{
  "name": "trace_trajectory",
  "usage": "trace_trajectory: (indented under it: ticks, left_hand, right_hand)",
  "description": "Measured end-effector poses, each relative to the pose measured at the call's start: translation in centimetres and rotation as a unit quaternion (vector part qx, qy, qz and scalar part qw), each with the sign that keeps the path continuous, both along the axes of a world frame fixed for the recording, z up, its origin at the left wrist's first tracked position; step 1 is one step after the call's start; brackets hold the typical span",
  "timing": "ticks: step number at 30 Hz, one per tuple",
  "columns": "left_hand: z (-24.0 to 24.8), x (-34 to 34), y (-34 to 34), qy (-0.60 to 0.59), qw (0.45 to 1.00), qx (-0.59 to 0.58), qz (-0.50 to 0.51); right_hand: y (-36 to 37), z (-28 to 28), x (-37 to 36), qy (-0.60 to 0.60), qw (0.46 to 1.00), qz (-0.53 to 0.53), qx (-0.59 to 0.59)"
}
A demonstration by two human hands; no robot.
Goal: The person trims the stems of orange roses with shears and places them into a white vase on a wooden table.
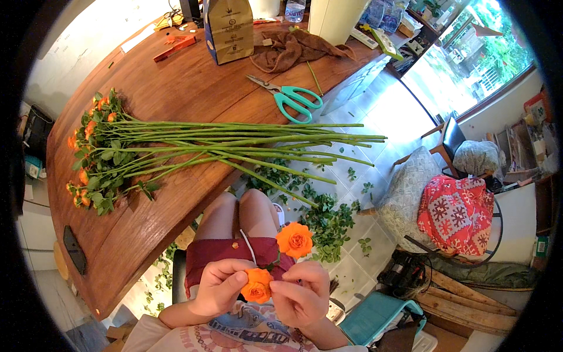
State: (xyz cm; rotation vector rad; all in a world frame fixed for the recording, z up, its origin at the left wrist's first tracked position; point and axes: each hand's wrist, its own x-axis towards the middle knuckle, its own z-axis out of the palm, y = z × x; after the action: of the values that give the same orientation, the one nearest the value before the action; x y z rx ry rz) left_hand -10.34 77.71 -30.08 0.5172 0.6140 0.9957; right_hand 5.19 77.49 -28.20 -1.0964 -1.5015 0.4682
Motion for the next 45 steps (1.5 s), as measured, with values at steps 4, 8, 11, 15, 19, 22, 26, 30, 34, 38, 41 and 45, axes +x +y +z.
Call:
trace_trajectory:
  ticks: [4, 8, 11, 15, 19, 22, 26, 30, 34, 38, 41, 45]
  left_hand:
    - [0.1, 0.0, 0.0, 0.008, 1.000, -0.008, -0.004]
    - [-0.2, -0.1, -0.1, -0.017, 1.000, 0.014, 0.005]
    - [0.1, 0.1, 0.4, -0.020, 0.997, 0.068, 0.001]
    - [0.5, -0.1, 0.5, 0.023, 0.997, 0.069, -0.021]
    - [0.2, -0.1, 0.3, 0.011, 0.999, 0.046, -0.018]
    - [0.0, -0.1, 0.1, 0.004, 0.999, 0.038, -0.017]
    - [-0.1, -0.2, 0.2, 0.042, 0.996, 0.079, -0.016]
    - [-0.5, -0.2, 0.2, 0.038, 0.995, 0.087, -0.016]
    - [-0.5, -0.3, 0.3, 0.041, 0.993, 0.108, -0.017]
    - [-0.5, -0.3, 0.4, 0.036, 0.993, 0.109, -0.025]
    - [-0.4, -0.2, 0.4, 0.033, 0.994, 0.101, -0.036]
    - [0.0, 0.0, 0.6, 0.023, 0.991, 0.128, -0.035]
  right_hand:
    - [0.3, 0.2, 0.3, -0.029, 0.999, 0.022, -0.002]
    - [0.3, 0.6, 0.4, -0.032, 0.998, 0.036, -0.034]
    - [0.2, 0.7, 0.1, -0.047, 0.997, 0.039, -0.037]
    - [0.3, 0.4, 0.0, -0.038, 0.998, 0.050, -0.030]
    - [0.4, 0.4, 0.1, -0.033, 0.998, 0.054, -0.026]
    - [0.4, 0.3, 0.2, -0.030, 0.998, 0.055, -0.022]
    - [0.3, 0.1, 0.3, -0.021, 0.998, 0.055, -0.018]
    - [0.4, 0.1, 0.3, -0.022, 0.998, 0.061, -0.018]
    - [0.5, 0.4, 0.4, -0.024, 0.997, 0.067, -0.028]
    - [0.6, 0.7, 0.2, 0.024, 0.994, 0.073, -0.072]
    - [0.6, 0.5, 0.7, 0.019, 0.993, 0.094, -0.073]
    - [0.7, 0.4, 1.2, 0.022, 0.991, 0.113, -0.064]
